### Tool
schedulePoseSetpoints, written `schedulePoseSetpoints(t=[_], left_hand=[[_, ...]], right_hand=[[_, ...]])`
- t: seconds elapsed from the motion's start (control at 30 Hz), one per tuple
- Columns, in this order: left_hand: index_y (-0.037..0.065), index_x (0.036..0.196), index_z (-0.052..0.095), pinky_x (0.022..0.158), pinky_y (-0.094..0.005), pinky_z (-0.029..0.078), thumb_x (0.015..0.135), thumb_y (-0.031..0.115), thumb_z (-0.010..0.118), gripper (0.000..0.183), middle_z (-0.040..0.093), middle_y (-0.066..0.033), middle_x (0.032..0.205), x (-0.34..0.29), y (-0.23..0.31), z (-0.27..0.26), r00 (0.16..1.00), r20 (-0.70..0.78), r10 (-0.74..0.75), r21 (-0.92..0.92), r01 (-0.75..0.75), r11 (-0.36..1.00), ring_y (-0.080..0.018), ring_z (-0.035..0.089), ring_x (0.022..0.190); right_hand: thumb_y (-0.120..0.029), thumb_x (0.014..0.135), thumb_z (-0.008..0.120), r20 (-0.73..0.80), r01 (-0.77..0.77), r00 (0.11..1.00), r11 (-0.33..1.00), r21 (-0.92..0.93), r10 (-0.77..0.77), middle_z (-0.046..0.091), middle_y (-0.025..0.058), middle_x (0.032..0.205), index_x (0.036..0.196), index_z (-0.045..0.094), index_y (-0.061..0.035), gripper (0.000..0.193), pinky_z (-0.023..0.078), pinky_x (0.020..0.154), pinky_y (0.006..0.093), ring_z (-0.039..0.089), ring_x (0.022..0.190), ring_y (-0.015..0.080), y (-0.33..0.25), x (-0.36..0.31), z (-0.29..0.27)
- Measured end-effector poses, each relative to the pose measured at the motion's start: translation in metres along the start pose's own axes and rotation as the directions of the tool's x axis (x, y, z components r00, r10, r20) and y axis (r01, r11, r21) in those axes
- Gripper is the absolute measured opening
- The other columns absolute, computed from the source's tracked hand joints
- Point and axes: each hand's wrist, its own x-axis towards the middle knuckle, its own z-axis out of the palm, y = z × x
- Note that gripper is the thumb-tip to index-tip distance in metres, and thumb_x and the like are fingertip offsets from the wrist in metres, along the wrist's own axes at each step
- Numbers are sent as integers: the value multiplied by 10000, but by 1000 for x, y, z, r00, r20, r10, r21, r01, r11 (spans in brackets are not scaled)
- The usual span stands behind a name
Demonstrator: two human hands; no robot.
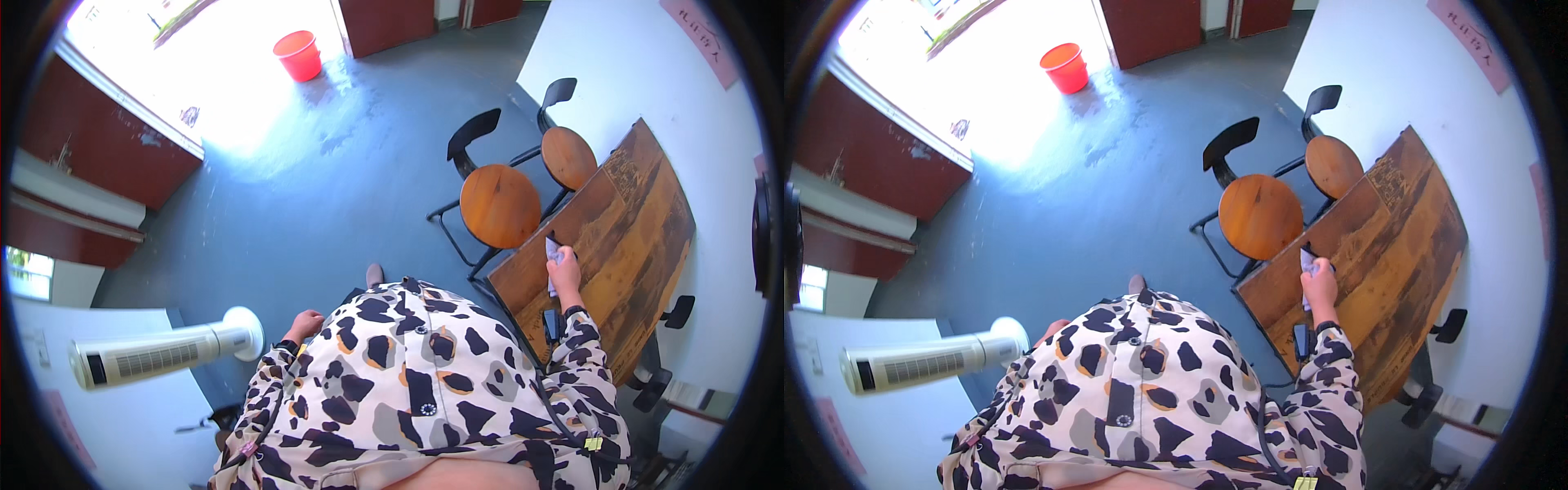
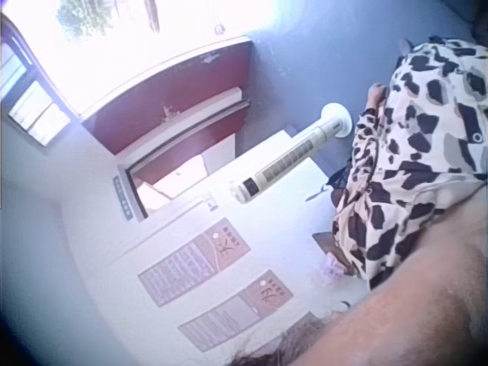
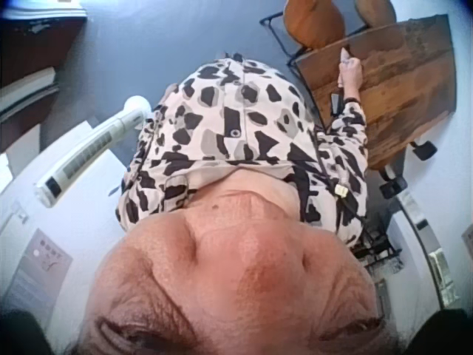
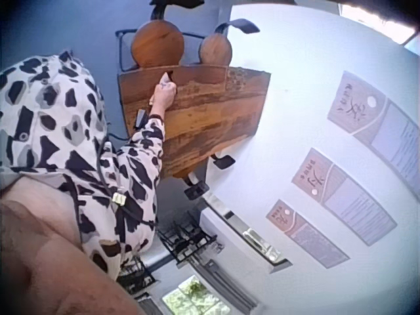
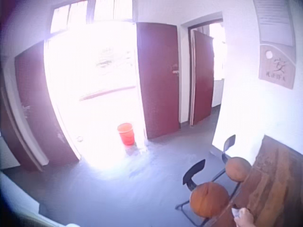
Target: Wiping a wooden table and stools with a cloth.
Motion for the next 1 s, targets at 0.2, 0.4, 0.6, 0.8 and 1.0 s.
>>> schedulePoseSetpoints(t=[0.2,0.4,0.6,0.8,1.0], left_hand=[[-13,980,670,657,-308,526,780,206,584,309,674,-105,794,88,92,-94,984,-6,177,118,-175,978,-184,649,666],[-9,1014,657,659,-299,530,788,230,597,334,668,-106,791,176,191,-131,970,122,210,11,-213,977,-182,644,662],[1,1018,656,672,-294,529,797,244,600,334,673,-94,787,237,292,-126,926,214,310,159,-346,925,-171,651,674],[49,962,686,735,-349,527,786,371,580,382,684,-147,849,303,344,-146,820,327,469,418,-571,707,-263,669,734],[66,929,684,764,-397,512,789,342,555,335,683,-150,877,388,391,-158,831,476,287,480,-519,708,-325,646,834]], right_hand=[[-211,745,584,-84,-285,957,956,-71,278,639,202,961,1042,503,-114,324,486,756,490,608,886,402,-20,-8,8],[-186,746,595,-148,-434,895,899,-65,422,619,202,997,1026,497,-91,311,484,781,471,593,912,400,-41,-8,11],[-187,750,580,-227,-632,753,775,9,617,614,197,980,1001,509,-81,281,473,773,483,589,916,403,-48,2,16],[-173,750,567,-260,-740,618,661,127,742,598,245,928,938,514,-15,251,446,789,499,569,908,439,-48,19,27],[-117,755,534,-365,-741,580,658,135,728,576,288,907,904,489,29,213,418,813,505,537,917,484,-51,19,38]])
